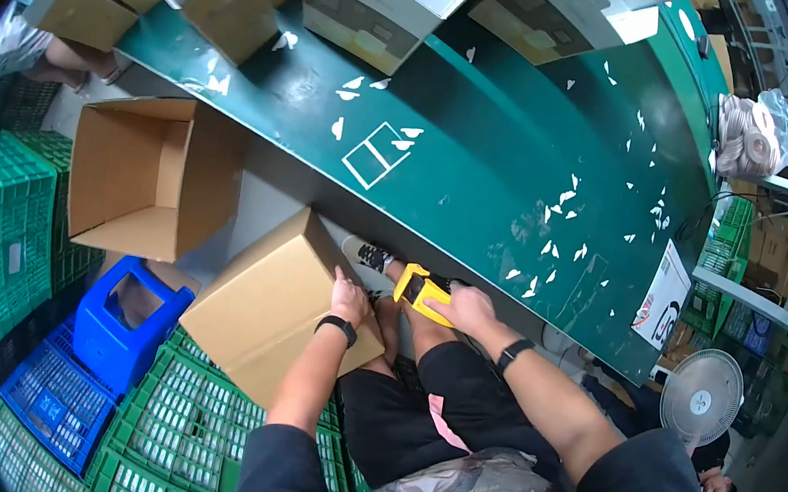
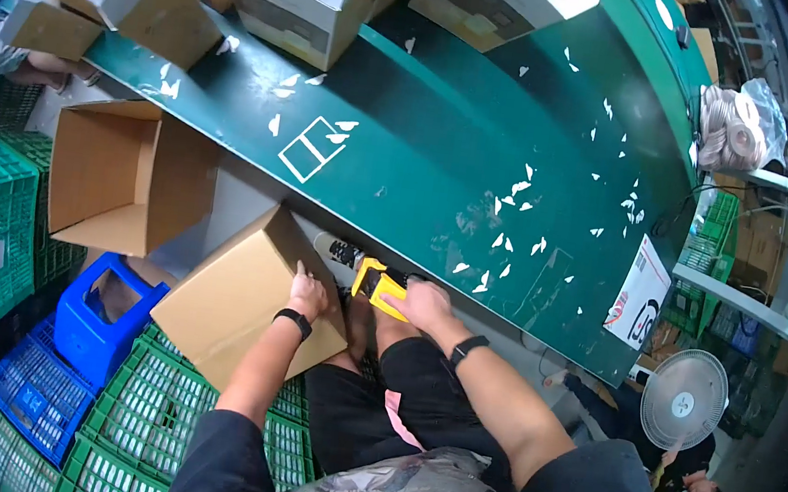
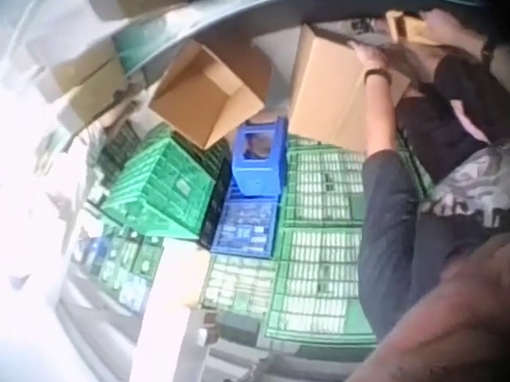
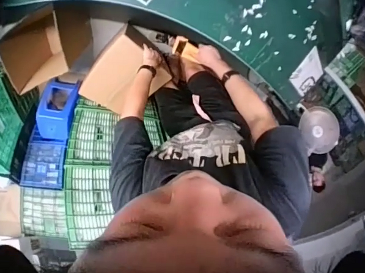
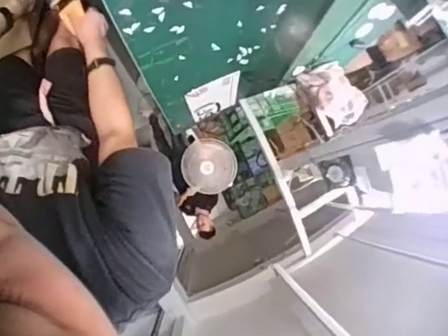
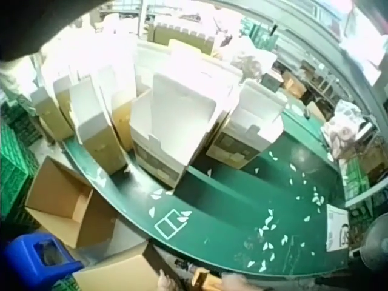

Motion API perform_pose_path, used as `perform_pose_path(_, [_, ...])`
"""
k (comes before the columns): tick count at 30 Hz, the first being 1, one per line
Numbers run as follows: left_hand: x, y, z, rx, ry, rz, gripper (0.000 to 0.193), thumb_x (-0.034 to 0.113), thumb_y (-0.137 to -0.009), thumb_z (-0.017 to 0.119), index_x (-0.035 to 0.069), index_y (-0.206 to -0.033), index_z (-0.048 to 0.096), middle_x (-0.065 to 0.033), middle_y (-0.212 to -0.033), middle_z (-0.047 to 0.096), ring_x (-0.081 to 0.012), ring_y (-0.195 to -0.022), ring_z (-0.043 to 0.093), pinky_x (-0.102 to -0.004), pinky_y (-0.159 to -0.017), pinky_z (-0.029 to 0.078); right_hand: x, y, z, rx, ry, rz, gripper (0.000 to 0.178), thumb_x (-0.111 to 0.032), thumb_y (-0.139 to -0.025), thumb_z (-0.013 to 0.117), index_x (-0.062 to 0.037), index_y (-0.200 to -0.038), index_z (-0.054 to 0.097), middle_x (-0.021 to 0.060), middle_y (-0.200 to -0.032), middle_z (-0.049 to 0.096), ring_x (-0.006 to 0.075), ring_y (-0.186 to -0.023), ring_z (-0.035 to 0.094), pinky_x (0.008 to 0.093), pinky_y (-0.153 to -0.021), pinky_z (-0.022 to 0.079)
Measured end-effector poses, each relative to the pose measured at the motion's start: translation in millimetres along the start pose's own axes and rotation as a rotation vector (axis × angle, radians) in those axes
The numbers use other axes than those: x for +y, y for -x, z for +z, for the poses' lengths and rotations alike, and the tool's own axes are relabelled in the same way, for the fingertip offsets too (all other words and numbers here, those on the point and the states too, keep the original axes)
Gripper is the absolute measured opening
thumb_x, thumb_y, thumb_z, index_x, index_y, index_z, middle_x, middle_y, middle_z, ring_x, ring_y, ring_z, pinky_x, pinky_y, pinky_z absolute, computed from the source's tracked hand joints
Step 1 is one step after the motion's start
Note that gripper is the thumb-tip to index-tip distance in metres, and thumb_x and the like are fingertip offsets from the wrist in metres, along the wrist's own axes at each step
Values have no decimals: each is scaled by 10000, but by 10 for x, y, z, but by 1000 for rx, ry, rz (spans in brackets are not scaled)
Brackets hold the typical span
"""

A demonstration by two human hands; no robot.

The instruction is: The person seals a cardboard box using a tape dispenser, then picks up a white bag and places a white box into it before folding the bag.

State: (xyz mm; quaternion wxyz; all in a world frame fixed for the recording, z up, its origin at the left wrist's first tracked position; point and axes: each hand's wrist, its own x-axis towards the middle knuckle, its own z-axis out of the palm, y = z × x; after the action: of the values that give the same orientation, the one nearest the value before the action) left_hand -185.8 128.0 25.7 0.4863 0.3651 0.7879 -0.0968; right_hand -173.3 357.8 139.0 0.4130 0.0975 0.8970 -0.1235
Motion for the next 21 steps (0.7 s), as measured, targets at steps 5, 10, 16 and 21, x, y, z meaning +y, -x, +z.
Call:
perform_pose_path(5, [-69,583,11,560,512,-49,493,424,-986,464,76,-1299,619,-133,-1255,654,-248,-1253,561,-465,-1110,352,-12,703,-347,94,-196,-272,607,-603,-778,706,-3,-854,651,219,-835,686,397,-815,678,453,-750,536])
perform_pose_path(10, [84,2063,-412,662,1202,-199,419,318,-979,521,32,-1268,619,-169,-1224,661,-290,-1166,617,-404,-998,468,-340,1422,-1037,396,-209,-761,515,-472,-689,831,-13,-815,632,159,-734,648,356,-705,654,411,-693,537])
perform_pose_path(16, [741,3712,-1060,1212,1429,70,377,210,-942,612,-7,-1250,618,-165,-1215,664,-294,-1172,616,-378,-993,478,-531,2280,-1512,691,-249,-1196,458,-370,-616,892,-41,-787,623,107,-707,624,322,-650,629,389,-673,536])
perform_pose_path(21, [1317,4712,-1728,1478,990,226,491,192,-859,712,2,-1292,580,-180,-1272,627,-324,-1193,604,-389,-1006,479,-529,2822,-1773,814,-284,-1282,477,-364,-605,897,-28,-796,617,112,-706,618,321,-652,627,395,-674,538])
